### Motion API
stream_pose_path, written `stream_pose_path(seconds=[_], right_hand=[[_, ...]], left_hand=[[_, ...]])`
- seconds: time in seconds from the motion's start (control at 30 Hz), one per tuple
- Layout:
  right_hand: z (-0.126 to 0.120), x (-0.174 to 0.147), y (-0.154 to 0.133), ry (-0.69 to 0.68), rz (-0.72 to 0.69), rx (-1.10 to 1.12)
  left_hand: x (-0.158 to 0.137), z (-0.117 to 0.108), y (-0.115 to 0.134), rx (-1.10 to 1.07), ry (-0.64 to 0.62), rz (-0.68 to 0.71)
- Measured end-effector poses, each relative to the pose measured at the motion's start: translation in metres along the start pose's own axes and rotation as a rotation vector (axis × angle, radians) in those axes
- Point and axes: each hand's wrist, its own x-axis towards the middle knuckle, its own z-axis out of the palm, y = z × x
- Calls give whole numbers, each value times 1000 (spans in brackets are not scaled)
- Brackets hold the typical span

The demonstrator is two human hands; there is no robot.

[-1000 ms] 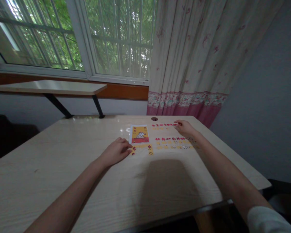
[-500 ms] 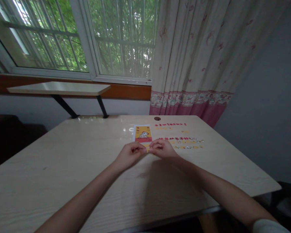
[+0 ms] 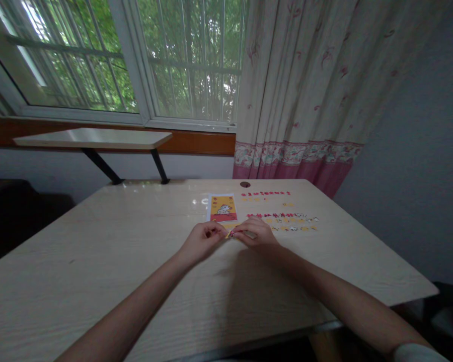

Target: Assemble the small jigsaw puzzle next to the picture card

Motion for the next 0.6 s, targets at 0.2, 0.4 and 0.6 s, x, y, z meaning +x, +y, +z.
stream_pose_path(seconds=[0.2, 0.4, 0.6], right_hand=[[-1, -1, -5, 34, -95, -108], [-2, 0, -2, 83, -116, -134], [2, 0, -2, 131, -80, -114]], left_hand=[[-1, 0, -2, 21, -4, -9], [-2, -1, 4, 70, 33, 46], [-6, -5, 20, 343, 65, 319]])
